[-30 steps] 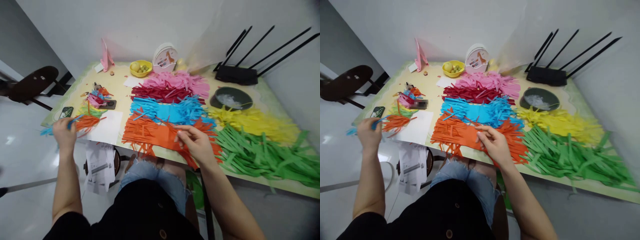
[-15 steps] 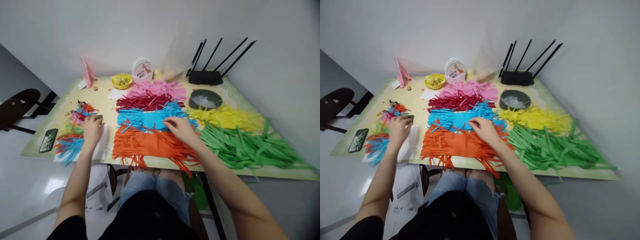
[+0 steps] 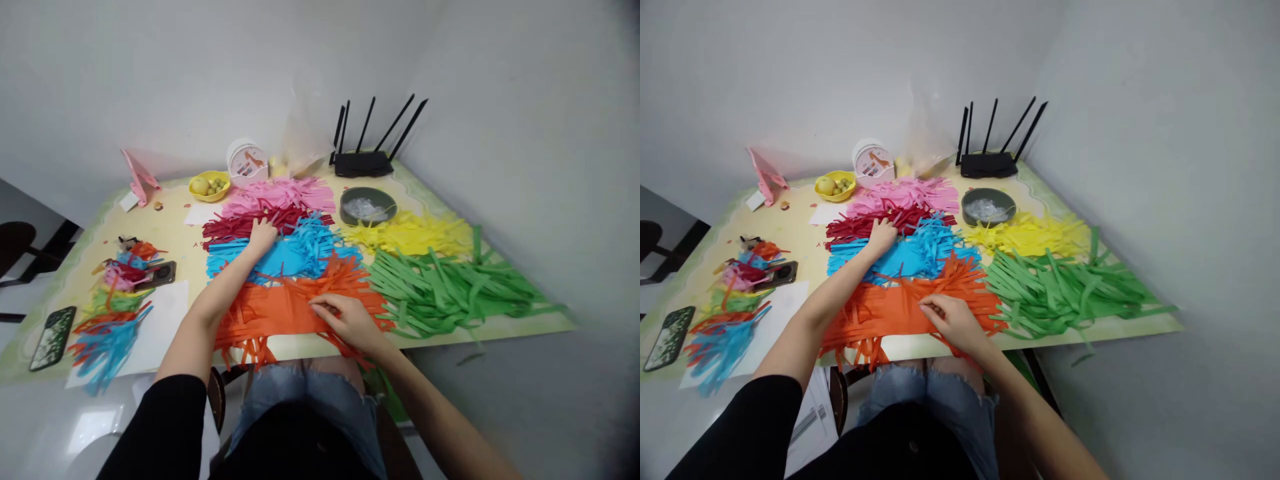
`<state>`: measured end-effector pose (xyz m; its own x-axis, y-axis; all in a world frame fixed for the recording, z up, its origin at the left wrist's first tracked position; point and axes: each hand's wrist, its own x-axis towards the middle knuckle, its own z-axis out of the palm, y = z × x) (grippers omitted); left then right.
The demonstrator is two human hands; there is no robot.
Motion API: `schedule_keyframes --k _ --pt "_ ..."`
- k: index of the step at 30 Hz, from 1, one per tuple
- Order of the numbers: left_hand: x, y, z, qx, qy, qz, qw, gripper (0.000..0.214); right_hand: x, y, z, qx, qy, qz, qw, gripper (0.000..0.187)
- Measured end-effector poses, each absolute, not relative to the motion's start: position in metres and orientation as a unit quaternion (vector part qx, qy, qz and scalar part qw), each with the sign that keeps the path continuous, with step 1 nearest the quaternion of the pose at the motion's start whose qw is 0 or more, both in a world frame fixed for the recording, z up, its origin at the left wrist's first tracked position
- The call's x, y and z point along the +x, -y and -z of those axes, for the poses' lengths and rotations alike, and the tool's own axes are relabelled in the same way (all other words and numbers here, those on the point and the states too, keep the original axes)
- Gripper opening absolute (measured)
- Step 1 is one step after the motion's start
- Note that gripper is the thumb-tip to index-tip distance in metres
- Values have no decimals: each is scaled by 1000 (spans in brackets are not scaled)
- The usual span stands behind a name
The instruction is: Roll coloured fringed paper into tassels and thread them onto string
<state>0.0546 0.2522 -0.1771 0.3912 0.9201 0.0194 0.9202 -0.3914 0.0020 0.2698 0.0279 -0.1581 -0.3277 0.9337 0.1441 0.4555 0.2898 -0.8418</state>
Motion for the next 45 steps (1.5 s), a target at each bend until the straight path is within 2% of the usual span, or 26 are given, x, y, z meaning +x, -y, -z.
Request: schedule_keyframes --k 3,8,13,18,24,31,39,42,45 --pt "52 -263 170 -808 588 -1 -16 27 265 -46 150 -454 757 -341 324 22" --pt "46 -285 156 -764 638 -25 -92 19 231 -108 134 -463 831 -239 195 23" --pt "41 -298 145 -746 649 -29 -147 19 198 -168 144 -479 845 -190 143 26" --pt "43 -289 142 -739 663 40 -114 18 174 -206 162 -518 833 -172 94 28" --pt "34 -279 133 -685 700 196 -40 23 162 -237 179 -585 786 -190 60 41" --pt "-19 -296 87 -548 756 356 -29 23 157 -247 185 -607 757 -235 63 40" --pt "-95 -292 -9 -507 764 394 -66 30 159 -253 179 -622 702 -321 132 37" --pt "-110 -277 -32 -520 746 415 -19 28 161 -251 172 -624 665 -364 190 38" --pt "-113 -260 -47 -534 704 462 70 17 168 -245 161 -623 630 -391 249 36"
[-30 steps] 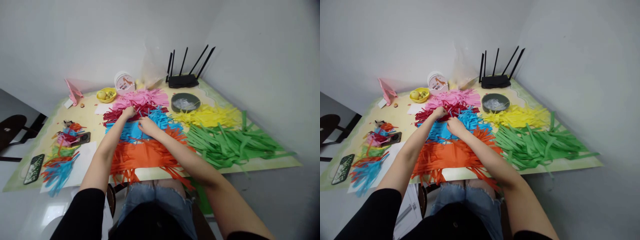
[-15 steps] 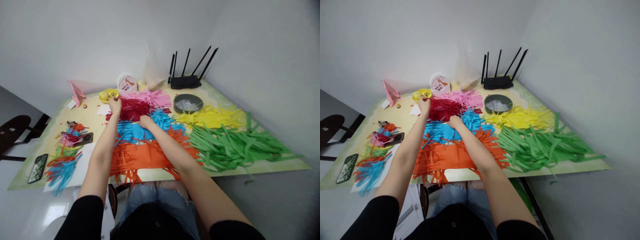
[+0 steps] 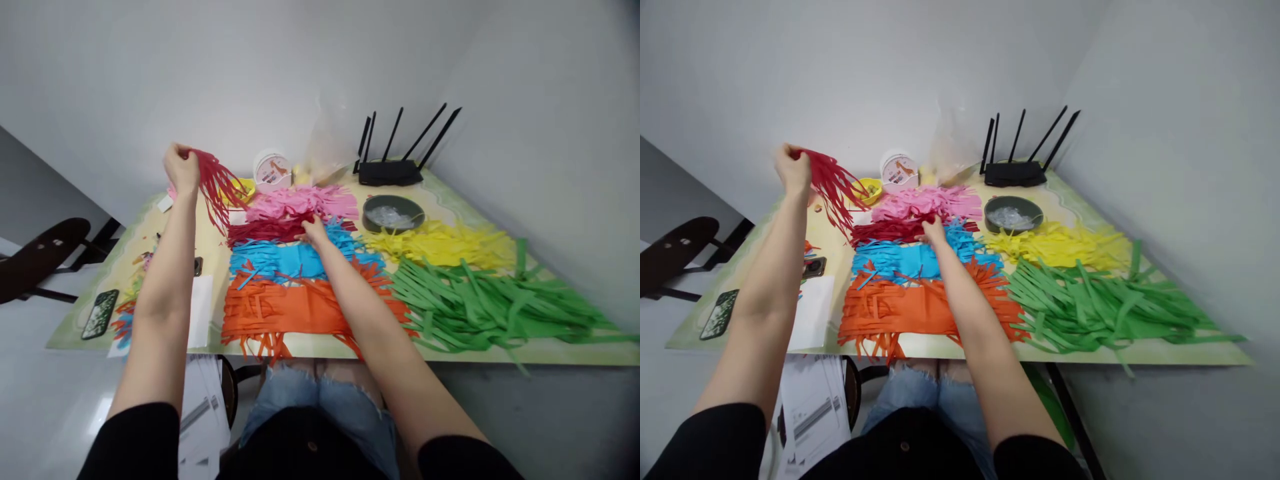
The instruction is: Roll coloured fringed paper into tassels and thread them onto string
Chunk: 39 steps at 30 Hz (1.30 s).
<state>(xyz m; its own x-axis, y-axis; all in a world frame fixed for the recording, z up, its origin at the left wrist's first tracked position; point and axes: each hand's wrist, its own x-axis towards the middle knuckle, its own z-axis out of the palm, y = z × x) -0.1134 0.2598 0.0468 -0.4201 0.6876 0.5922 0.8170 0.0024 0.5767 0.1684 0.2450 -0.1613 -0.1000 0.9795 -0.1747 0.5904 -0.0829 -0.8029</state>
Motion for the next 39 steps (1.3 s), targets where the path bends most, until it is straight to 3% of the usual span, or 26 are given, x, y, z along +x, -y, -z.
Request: schedule_keyframes --k 3,6,12,14,17,20,23,27,30,33,36,38,39 --pt "-100 -239 -56 -590 636 482 120 7 184 -236 142 -613 611 -404 295 30" --pt "-70 -210 -57 -691 567 436 105 3 203 -218 110 -599 608 -392 343 34" --pt "5 -140 -47 -796 527 298 10 20 205 -142 35 -397 704 -248 534 48" --pt "23 -121 -44 -812 512 277 -35 21 200 -121 22 -356 750 -213 515 52" --pt "37 -101 -42 -826 487 269 -94 17 204 -108 17 -378 791 -208 434 30" --pt "35 -88 -43 -821 482 268 -147 9 227 -105 14 -367 794 -299 381 14" --pt "26 -77 -43 -813 478 244 -227 3 253 -99 5 -325 792 -371 360 17" --pt "15 -64 -45 -793 484 255 -267 8 289 -88 -9 -350 847 -295 270 18" --pt "10 -55 -48 -782 504 264 -255 10 319 -78 -21 -446 834 -236 222 15" --pt "11 -51 -49 -787 512 263 -223 13 331 -57 -34 -513 801 -156 266 19" --pt "19 -48 -46 -801 491 259 -224 12 311 -34 -38 -404 811 -136 401 44" --pt "24 -46 -43 -812 465 244 -255 10 287 -27 -30 -344 832 -143 410 59" --pt "26 -45 -42 -816 453 237 -272 9 275 -28 -24 -343 840 -146 394 52"
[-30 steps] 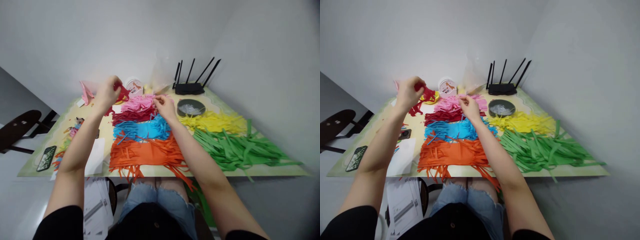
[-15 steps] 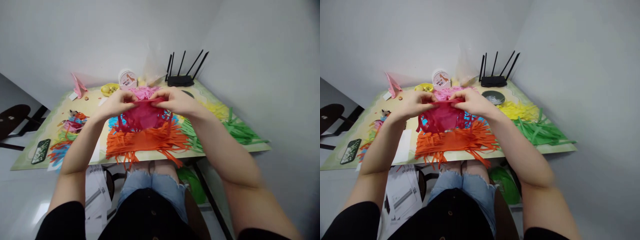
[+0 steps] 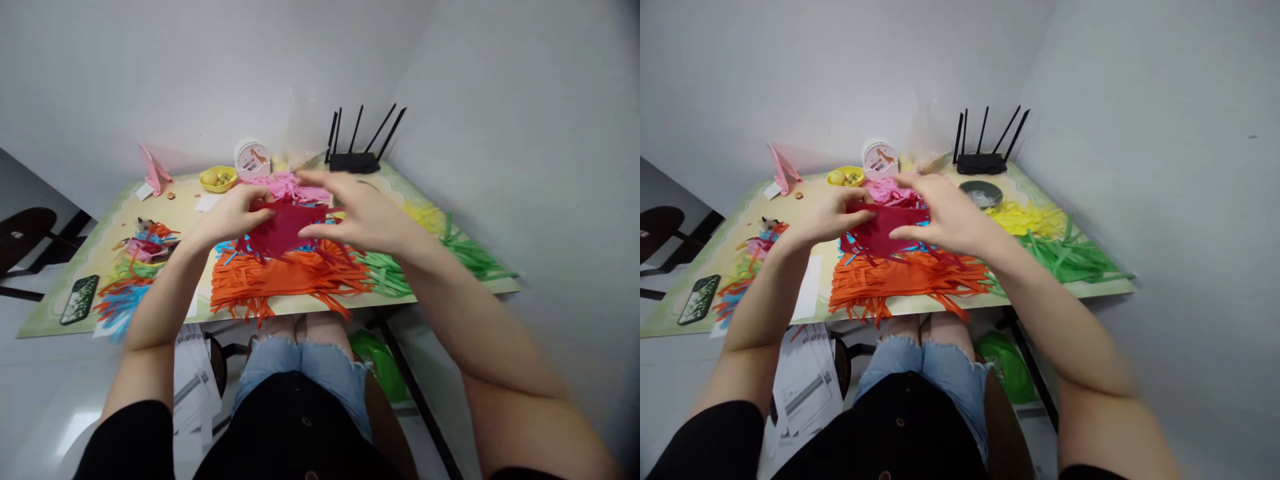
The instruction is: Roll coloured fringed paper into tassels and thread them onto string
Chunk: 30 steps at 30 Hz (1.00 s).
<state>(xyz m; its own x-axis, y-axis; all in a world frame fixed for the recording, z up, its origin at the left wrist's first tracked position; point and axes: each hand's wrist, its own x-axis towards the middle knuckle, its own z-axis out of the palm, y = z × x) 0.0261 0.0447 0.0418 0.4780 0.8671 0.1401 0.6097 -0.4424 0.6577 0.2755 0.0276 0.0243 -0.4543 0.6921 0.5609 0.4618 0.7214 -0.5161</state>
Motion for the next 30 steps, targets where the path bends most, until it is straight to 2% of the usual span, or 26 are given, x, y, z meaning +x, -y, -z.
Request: schedule_keyframes --k 2,4,8,12,15,20,25,30 --pt "26 -42 -38 817 -439 -237 290 6 260 -33 -11 -372 838 -162 365 24" --pt "22 -42 -34 815 -435 -254 287 3 257 -39 0 -396 819 -201 364 10" --pt "11 -44 -20 796 -408 -323 308 7 268 -38 8 -395 777 -268 410 12" --pt "5 -42 -8 760 -372 -407 346 28 274 -30 10 -346 754 -302 469 24" --pt "3 -37 -3 749 -344 -418 383 35 275 -26 10 -309 761 -290 492 23" --pt "-4 -28 -12 780 -306 -381 391 30 288 -26 3 -253 811 -247 465 26" --pt "-12 -23 -31 853 -230 -263 389 47 300 -27 -10 -229 849 -271 390 25" --pt "1 -17 -25 817 -291 -341 362 28 288 -18 -13 -293 818 -264 420 16"
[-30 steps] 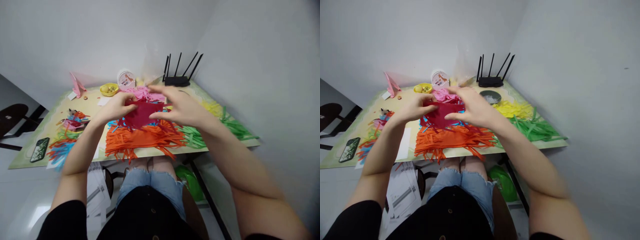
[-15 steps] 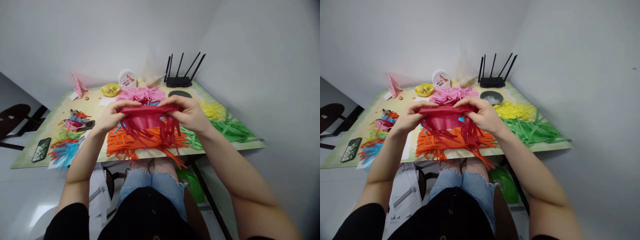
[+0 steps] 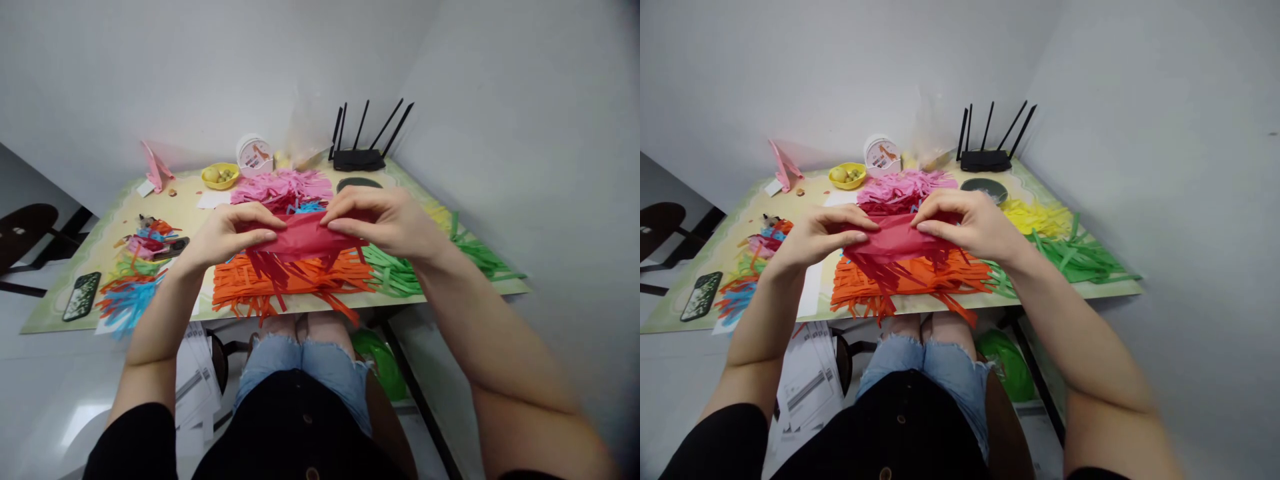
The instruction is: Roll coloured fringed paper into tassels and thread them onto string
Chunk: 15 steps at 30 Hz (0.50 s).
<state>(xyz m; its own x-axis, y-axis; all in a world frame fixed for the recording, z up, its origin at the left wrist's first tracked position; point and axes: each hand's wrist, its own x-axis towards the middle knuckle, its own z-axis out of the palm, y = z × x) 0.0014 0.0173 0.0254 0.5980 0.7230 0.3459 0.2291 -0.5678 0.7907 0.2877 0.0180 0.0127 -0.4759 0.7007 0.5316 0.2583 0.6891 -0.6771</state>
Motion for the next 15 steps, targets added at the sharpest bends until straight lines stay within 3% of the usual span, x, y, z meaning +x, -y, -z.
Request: schedule_keyframes --k 6,10,15 --pt "13 -13 -19 795 -366 -373 308 60 281 -16 -12 -339 806 -267 406 47" --pt "16 -16 -31 817 -393 -298 301 35 284 -17 -17 -347 818 -236 393 48" --pt "20 -20 -39 821 -400 -263 311 26 283 -18 -24 -369 827 -226 358 45"
